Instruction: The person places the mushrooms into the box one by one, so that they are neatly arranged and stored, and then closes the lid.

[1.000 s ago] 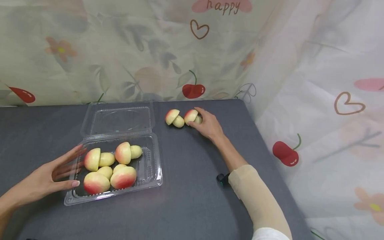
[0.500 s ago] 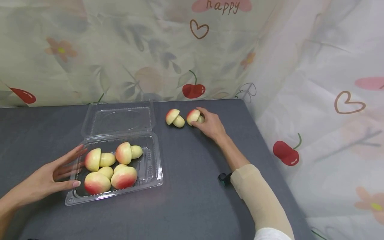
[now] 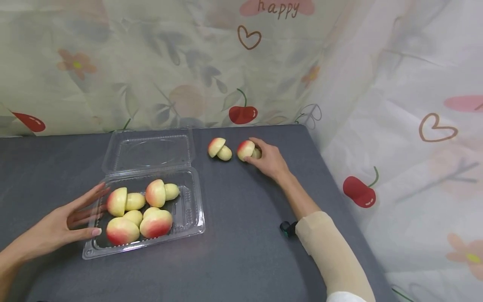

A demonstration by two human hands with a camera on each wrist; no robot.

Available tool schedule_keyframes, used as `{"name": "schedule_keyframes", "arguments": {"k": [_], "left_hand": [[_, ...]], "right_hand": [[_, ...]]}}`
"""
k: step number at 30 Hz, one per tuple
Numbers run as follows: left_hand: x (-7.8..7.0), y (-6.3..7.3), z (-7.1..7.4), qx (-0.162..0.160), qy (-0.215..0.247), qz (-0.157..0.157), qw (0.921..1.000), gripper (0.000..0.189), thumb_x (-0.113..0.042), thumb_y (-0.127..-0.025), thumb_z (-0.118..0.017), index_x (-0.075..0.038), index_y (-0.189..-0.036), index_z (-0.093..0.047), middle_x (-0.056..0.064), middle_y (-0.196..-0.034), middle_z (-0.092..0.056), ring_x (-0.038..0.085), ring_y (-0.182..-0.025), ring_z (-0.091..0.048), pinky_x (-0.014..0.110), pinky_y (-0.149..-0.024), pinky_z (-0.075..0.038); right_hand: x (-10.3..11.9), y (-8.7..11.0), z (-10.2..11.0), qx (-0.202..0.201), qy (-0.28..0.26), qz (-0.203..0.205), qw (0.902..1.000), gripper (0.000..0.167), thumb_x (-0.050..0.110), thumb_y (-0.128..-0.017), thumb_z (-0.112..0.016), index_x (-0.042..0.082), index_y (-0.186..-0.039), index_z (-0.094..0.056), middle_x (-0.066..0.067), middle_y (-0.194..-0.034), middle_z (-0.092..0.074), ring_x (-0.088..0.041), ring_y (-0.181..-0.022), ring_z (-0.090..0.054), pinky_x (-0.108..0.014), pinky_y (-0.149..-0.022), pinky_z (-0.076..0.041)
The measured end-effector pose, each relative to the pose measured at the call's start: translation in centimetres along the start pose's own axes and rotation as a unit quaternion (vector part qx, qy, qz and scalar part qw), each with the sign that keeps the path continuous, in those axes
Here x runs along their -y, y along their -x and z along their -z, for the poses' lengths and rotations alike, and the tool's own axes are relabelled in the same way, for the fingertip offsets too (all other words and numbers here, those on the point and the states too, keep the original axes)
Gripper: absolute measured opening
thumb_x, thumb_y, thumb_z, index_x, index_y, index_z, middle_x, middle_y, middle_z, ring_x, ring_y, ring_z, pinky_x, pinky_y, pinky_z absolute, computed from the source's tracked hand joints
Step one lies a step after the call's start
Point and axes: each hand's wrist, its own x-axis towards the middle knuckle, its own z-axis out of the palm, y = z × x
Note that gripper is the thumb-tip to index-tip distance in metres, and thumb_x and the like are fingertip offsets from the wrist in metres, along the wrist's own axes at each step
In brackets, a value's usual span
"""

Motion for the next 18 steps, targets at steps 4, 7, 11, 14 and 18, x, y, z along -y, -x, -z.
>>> {"name": "schedule_keyframes", "arguments": {"k": [4,7,11,14,18], "left_hand": [[0.0,0.1,0.0,-0.001,-0.001,-0.001,1.0000,0.104,-0.028,-0.086,-0.079,-0.034,-0.160,-0.006,0.017,-0.162,-0.021,0.044,-0.132,-0.045,0.012,-0.089,-0.046],[0.0,0.1,0.0,-0.001,-0.001,-0.002,1.0000,0.104,-0.028,-0.086,-0.079,-0.034,-0.160,-0.005,0.017,-0.162,-0.021,0.044,-0.132,-0.045,0.012,-0.089,-0.046],[0.0,0.1,0.0,0.000,0.002,0.001,1.0000,0.105,-0.028,-0.086,-0.079,-0.033,-0.160,-0.005,0.018,-0.162,-0.021,0.045,-0.132,-0.045,0.013,-0.088,-0.047],[0.0,0.1,0.0,0.000,0.004,0.001,1.0000,0.105,-0.028,-0.086,-0.079,-0.033,-0.160,-0.006,0.018,-0.162,-0.021,0.045,-0.132,-0.045,0.013,-0.088,-0.048],[-0.1,0.0,0.0,0.002,0.006,-0.001,1.0000,0.104,-0.027,-0.086,-0.079,-0.032,-0.160,-0.006,0.017,-0.162,-0.021,0.042,-0.131,-0.046,0.014,-0.088,-0.048]], "right_hand": [[-0.3,0.3,0.0,-0.004,-0.005,0.014,0.9999,0.067,0.035,-0.087,-0.078,0.012,-0.144,-0.052,-0.010,-0.132,-0.063,-0.027,-0.113,-0.063,-0.045,-0.094,-0.050],[-0.4,0.6,0.1,-0.006,-0.012,0.021,0.9997,0.066,0.033,-0.087,-0.079,0.013,-0.144,-0.053,-0.009,-0.134,-0.061,-0.026,-0.112,-0.064,-0.044,-0.093,-0.051],[-0.3,1.1,0.3,0.000,-0.031,0.024,0.9992,0.066,0.031,-0.085,-0.081,0.015,-0.143,-0.054,-0.007,-0.136,-0.060,-0.025,-0.109,-0.065,-0.043,-0.090,-0.053],[-0.3,1.4,0.4,0.007,-0.051,0.025,0.9984,0.067,0.030,-0.084,-0.081,0.015,-0.144,-0.054,-0.007,-0.137,-0.060,-0.025,-0.109,-0.066,-0.042,-0.090,-0.054],[-0.3,1.8,0.4,0.016,-0.077,0.026,0.9966,0.068,0.031,-0.084,-0.081,0.015,-0.144,-0.054,-0.007,-0.138,-0.059,-0.025,-0.110,-0.066,-0.042,-0.090,-0.054]]}}
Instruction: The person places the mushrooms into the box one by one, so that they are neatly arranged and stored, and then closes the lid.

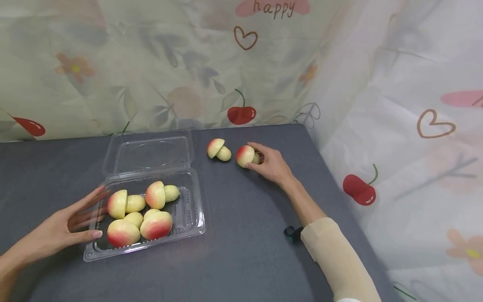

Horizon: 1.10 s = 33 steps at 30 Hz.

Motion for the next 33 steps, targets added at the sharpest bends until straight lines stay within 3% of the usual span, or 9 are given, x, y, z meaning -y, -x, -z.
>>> {"name": "schedule_keyframes", "arguments": {"k": [5,10,17,25,33], "left_hand": [[0.1,0.1,-0.1,-0.001,0.002,-0.005,1.0000,0.103,-0.027,-0.087,-0.079,-0.032,-0.160,-0.007,0.017,-0.162,-0.022,0.032,-0.131,-0.049,0.013,-0.089,-0.047],[0.4,0.1,-0.2,-0.003,0.009,-0.008,0.9999,0.103,-0.026,-0.086,-0.079,-0.032,-0.160,-0.007,0.017,-0.162,-0.022,0.030,-0.131,-0.049,0.013,-0.089,-0.047],[0.3,-0.1,0.0,-0.003,0.004,-0.008,1.0000,0.104,-0.028,-0.086,-0.080,-0.032,-0.160,-0.007,0.018,-0.162,-0.022,0.042,-0.131,-0.046,0.013,-0.089,-0.047],[0.2,-0.1,0.2,0.002,-0.004,-0.020,0.9998,0.104,-0.029,-0.085,-0.080,-0.034,-0.160,-0.008,0.016,-0.162,-0.022,0.036,-0.129,-0.050,0.014,-0.088,-0.048],[0.3,-0.1,0.2,-0.001,0.000,-0.011,0.9999,0.105,-0.030,-0.085,-0.080,-0.033,-0.160,-0.006,0.018,-0.162,-0.021,0.043,-0.131,-0.047,0.013,-0.088,-0.047]], "right_hand": [[0.5,0.4,-0.1,0.013,-0.025,0.005,0.9996,0.069,0.030,-0.083,-0.082,0.017,-0.144,-0.054,-0.005,-0.139,-0.058,-0.024,-0.111,-0.065,-0.041,-0.091,-0.054],[1.0,0.7,0.0,0.021,-0.026,0.022,0.9992,0.069,0.027,-0.082,-0.084,0.017,-0.144,-0.055,-0.005,-0.138,-0.059,-0.023,-0.113,-0.064,-0.041,-0.092,-0.054],[1.6,1.6,-0.2,0.032,-0.026,0.043,0.9982,0.068,0.029,-0.083,-0.083,0.017,-0.144,-0.054,-0.003,-0.139,-0.058,-0.023,-0.114,-0.063,-0.043,-0.094,-0.053],[2.2,2.8,-0.5,0.035,-0.017,0.054,0.9978,0.069,0.031,-0.083,-0.083,0.017,-0.144,-0.054,-0.001,-0.139,-0.058,-0.019,-0.112,-0.062,-0.043,-0.095,-0.052],[3.6,2.9,-0.1,0.038,-0.010,0.081,0.9959,0.069,0.030,-0.081,-0.084,0.018,-0.143,-0.056,0.003,-0.136,-0.060,-0.017,-0.110,-0.062,-0.043,-0.094,-0.053]]}}
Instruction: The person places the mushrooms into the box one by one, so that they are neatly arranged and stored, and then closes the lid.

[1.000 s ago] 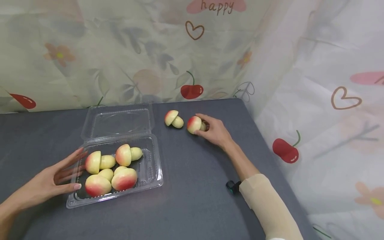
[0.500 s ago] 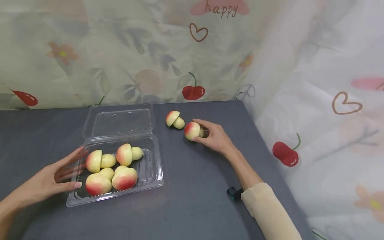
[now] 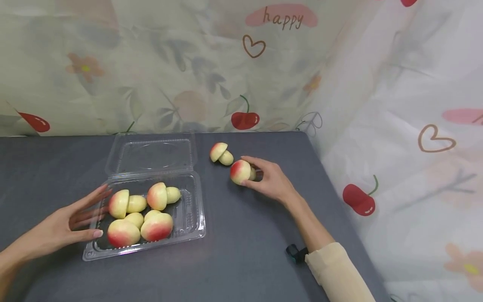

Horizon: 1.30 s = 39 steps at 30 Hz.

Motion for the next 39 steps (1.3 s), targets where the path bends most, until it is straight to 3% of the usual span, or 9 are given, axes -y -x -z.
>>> {"name": "schedule_keyframes", "arguments": {"k": [6,11,16,20,22,27,34,39], "left_hand": [[-0.1,0.0,0.0,-0.001,-0.003,-0.003,1.0000,0.105,-0.030,-0.085,-0.079,-0.033,-0.160,-0.006,0.018,-0.162,-0.021,0.042,-0.131,-0.047,0.013,-0.089,-0.047],[0.1,0.0,-0.1,-0.001,-0.001,-0.011,0.9999,0.103,-0.028,-0.086,-0.079,-0.034,-0.160,-0.007,0.016,-0.162,-0.023,0.035,-0.130,-0.049,0.013,-0.089,-0.047],[0.3,0.1,0.0,-0.002,-0.001,-0.010,0.9999,0.102,-0.028,-0.087,-0.079,-0.036,-0.159,-0.007,0.015,-0.162,-0.023,0.026,-0.129,-0.052,0.014,-0.089,-0.048],[0.4,0.1,0.0,-0.003,-0.002,-0.014,0.9999,0.102,-0.027,-0.087,-0.079,-0.036,-0.160,-0.008,0.016,-0.162,-0.023,0.011,-0.127,-0.053,0.014,-0.089,-0.048],[0.3,0.1,0.0,-0.002,-0.003,-0.012,0.9999,0.102,-0.027,-0.086,-0.079,-0.035,-0.160,-0.008,0.016,-0.162,-0.023,0.012,-0.127,-0.053,0.014,-0.089,-0.048],[0.2,0.0,0.1,0.001,-0.007,-0.005,1.0000,0.104,-0.028,-0.086,-0.079,-0.035,-0.160,-0.007,0.016,-0.162,-0.022,0.033,-0.130,-0.051,0.013,-0.089,-0.047],[0.1,0.0,0.1,0.000,-0.008,-0.007,0.9999,0.103,-0.028,-0.086,-0.079,-0.035,-0.160,-0.008,0.016,-0.162,-0.023,0.026,-0.129,-0.052,0.014,-0.088,-0.048],[0.0,0.1,0.0,0.001,-0.009,-0.001,1.0000,0.104,-0.028,-0.086,-0.080,-0.033,-0.160,-0.007,0.018,-0.162,-0.023,0.037,-0.129,-0.050,0.014,-0.088,-0.048]], "right_hand": [[0.9,0.3,-0.1,0.006,-0.015,0.026,0.9995,0.068,0.027,-0.082,-0.084,0.016,-0.142,-0.056,0.000,-0.136,-0.060,-0.020,-0.109,-0.063,-0.042,-0.092,-0.054],[1.8,0.5,-0.3,0.008,-0.030,0.034,0.9989,0.067,0.023,-0.082,-0.084,0.016,-0.142,-0.056,0.000,-0.135,-0.061,-0.020,-0.109,-0.064,-0.038,-0.092,-0.054],[4.3,0.5,-0.1,0.016,-0.043,0.033,0.9984,0.066,0.013,-0.081,-0.084,0.009,-0.140,-0.056,-0.008,-0.135,-0.061,-0.026,-0.109,-0.063,-0.047,-0.093,-0.053],[6.6,0.6,0.2,0.030,-0.051,0.034,0.9977,0.065,0.008,-0.080,-0.083,0.003,-0.139,-0.057,-0.012,-0.135,-0.060,-0.027,-0.109,-0.063,-0.046,-0.094,-0.053],[7.0,0.6,0.1,0.037,-0.049,0.039,0.9974,0.064,0.008,-0.080,-0.083,0.003,-0.138,-0.057,-0.011,-0.135,-0.061,-0.026,-0.109,-0.063,-0.043,-0.094,-0.053],[5.9,0.2,-0.7,0.044,-0.040,0.057,0.9966,0.067,0.015,-0.079,-0.086,0.010,-0.140,-0.057,-0.003,-0.134,-0.061,-0.018,-0.109,-0.062,-0.036,-0.093,-0.053],[5.7,-0.3,-1.4,0.049,-0.039,0.103,0.9927,0.065,0.025,-0.081,-0.085,0.016,-0.140,-0.058,0.005,-0.130,-0.062,-0.011,-0.109,-0.060,-0.033,-0.092,-0.054],[6.7,-0.6,-1.9,0.059,-0.022,0.123,0.9905,0.066,0.023,-0.081,-0.085,0.018,-0.140,-0.057,0.005,-0.129,-0.062,-0.010,-0.110,-0.060,-0.028,-0.093,-0.052]]}}
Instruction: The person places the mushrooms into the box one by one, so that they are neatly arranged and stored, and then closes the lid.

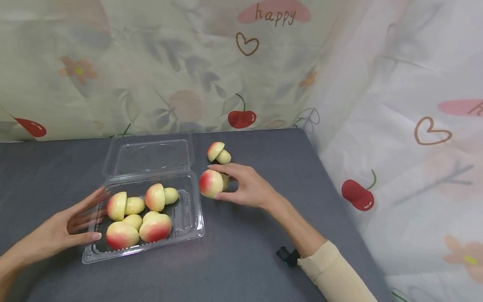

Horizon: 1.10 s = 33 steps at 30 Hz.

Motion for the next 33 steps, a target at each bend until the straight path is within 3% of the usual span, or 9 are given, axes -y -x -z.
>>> {"name": "schedule_keyframes", "arguments": {"k": [11,17,24,33], "left_hand": [[-0.1,-0.1,0.1,0.000,-0.003,0.006,1.0000,0.105,-0.030,-0.086,-0.080,-0.034,-0.160,-0.005,0.018,-0.162,-0.021,0.043,-0.130,-0.047,0.013,-0.088,-0.048],[-0.1,-0.1,0.1,-0.002,-0.006,0.006,1.0000,0.105,-0.030,-0.085,-0.080,-0.035,-0.160,-0.005,0.017,-0.162,-0.021,0.042,-0.130,-0.047,0.013,-0.088,-0.047],[0.0,0.0,0.0,-0.003,-0.003,0.001,1.0000,0.105,-0.029,-0.086,-0.080,-0.035,-0.160,-0.006,0.017,-0.162,-0.022,0.040,-0.130,-0.048,0.013,-0.089,-0.047],[-0.1,0.0,-0.1,0.000,-0.001,0.010,0.9999,0.105,-0.030,-0.086,-0.079,-0.034,-0.160,-0.005,0.018,-0.162,-0.022,0.042,-0.131,-0.047,0.013,-0.088,-0.047]], "right_hand": [[1.1,-1.4,-1.0,0.028,0.005,0.048,0.9984,0.065,0.028,-0.083,-0.083,0.018,-0.141,-0.057,0.008,-0.134,-0.060,-0.007,-0.118,-0.056,-0.030,-0.090,-0.053],[1.5,-1.9,-1.7,0.042,0.018,0.072,0.9964,0.067,0.032,-0.083,-0.082,0.016,-0.142,-0.056,0.007,-0.134,-0.060,-0.005,-0.114,-0.056,-0.029,-0.088,-0.053],[2.3,-2.2,-2.9,0.070,0.009,0.093,0.9932,0.066,0.031,-0.084,-0.082,0.017,-0.142,-0.055,0.006,-0.134,-0.060,-0.005,-0.119,-0.055,-0.032,-0.095,-0.050],[2.8,-2.7,-3.8,0.101,0.004,0.110,0.9887,0.064,0.027,-0.084,-0.082,0.020,-0.142,-0.056,0.008,-0.136,-0.058,-0.002,-0.122,-0.052,-0.027,-0.096,-0.049]]}}
